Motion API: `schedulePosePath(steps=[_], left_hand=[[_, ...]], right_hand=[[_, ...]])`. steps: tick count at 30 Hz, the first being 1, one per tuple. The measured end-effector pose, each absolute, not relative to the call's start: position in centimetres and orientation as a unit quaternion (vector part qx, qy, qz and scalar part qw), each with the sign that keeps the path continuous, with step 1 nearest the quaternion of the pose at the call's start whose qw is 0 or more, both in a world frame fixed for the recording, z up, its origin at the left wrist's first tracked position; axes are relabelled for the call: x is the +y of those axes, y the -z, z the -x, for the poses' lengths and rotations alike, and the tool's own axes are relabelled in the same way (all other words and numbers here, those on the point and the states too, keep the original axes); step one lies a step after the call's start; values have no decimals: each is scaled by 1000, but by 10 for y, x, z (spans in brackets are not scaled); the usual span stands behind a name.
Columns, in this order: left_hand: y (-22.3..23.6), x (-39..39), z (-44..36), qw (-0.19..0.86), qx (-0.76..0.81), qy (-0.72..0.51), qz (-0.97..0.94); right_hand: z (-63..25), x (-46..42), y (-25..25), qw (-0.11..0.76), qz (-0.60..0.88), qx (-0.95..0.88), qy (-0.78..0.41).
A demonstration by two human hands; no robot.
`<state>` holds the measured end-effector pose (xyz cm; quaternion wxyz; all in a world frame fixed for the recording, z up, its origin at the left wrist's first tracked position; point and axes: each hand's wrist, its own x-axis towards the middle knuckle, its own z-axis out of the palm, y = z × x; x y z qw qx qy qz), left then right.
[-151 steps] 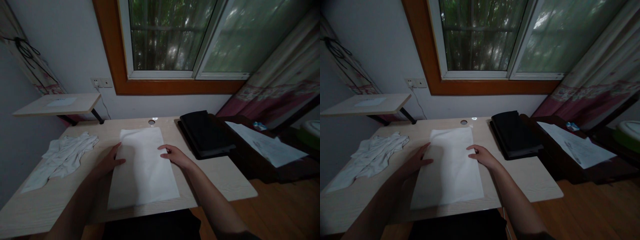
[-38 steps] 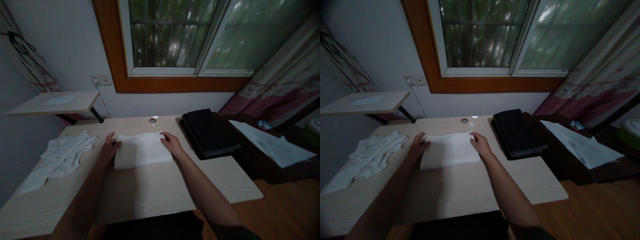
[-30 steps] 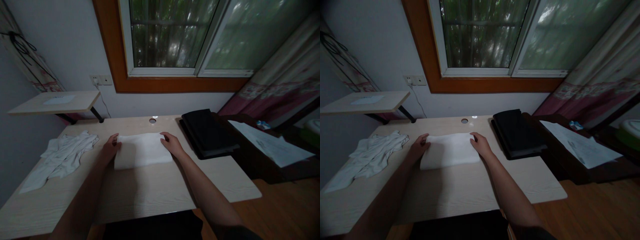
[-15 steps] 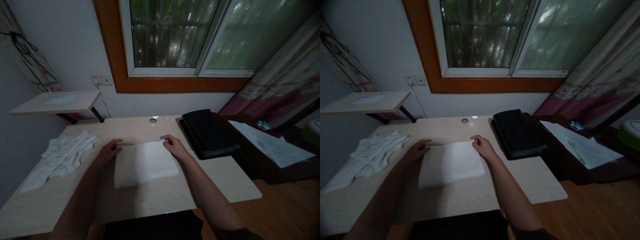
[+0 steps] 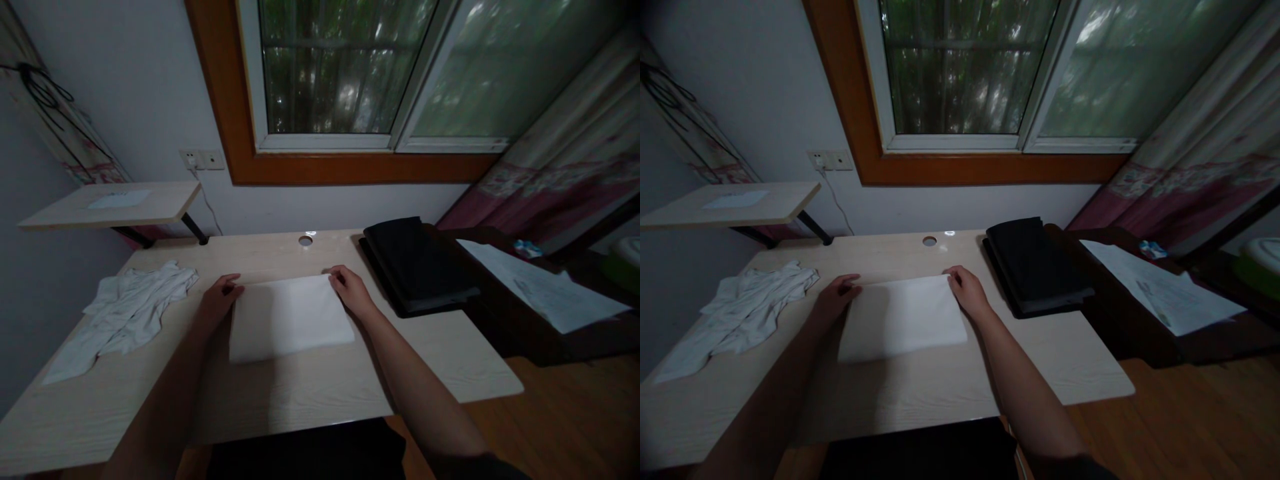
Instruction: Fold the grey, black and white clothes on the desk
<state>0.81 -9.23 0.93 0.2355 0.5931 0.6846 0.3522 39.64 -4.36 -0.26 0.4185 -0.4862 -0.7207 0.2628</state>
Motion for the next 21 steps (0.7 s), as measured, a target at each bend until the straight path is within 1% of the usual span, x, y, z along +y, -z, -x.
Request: schedulePosePath(steps=[3, 5, 8, 10, 12, 15, 18, 21], left_hand=[[-6, -90, -11, 210, 694, -343, -597], [-6, -88, -11, 184, 685, -348, -613], [-15, -89, -13, 101, 656, -344, -664], [-25, -95, -21, 41, 622, -318, -714], [-35, -105, -37, 4, 579, -283, -765], [-39, -124, -73, -24, 528, -214, -822], [-29, -138, -107, -48, 532, -144, -833], [-14, -143, -120, -70, 553, -120, -822]], right_hand=[[-393, -44, 0, 389, 498, -745, -212], [-392, -46, -5, 367, 521, -756, -150], [-388, -55, -19, 324, 551, -767, -51], [-381, -65, -30, 297, 551, -780, -22], [-367, -77, -37, 282, 542, -792, -14], [-340, -98, -37, 265, 521, -811, -16], [-314, -114, -25, 242, 483, -841, -28], [-302, -121, -12, 223, 477, -849, -41]])
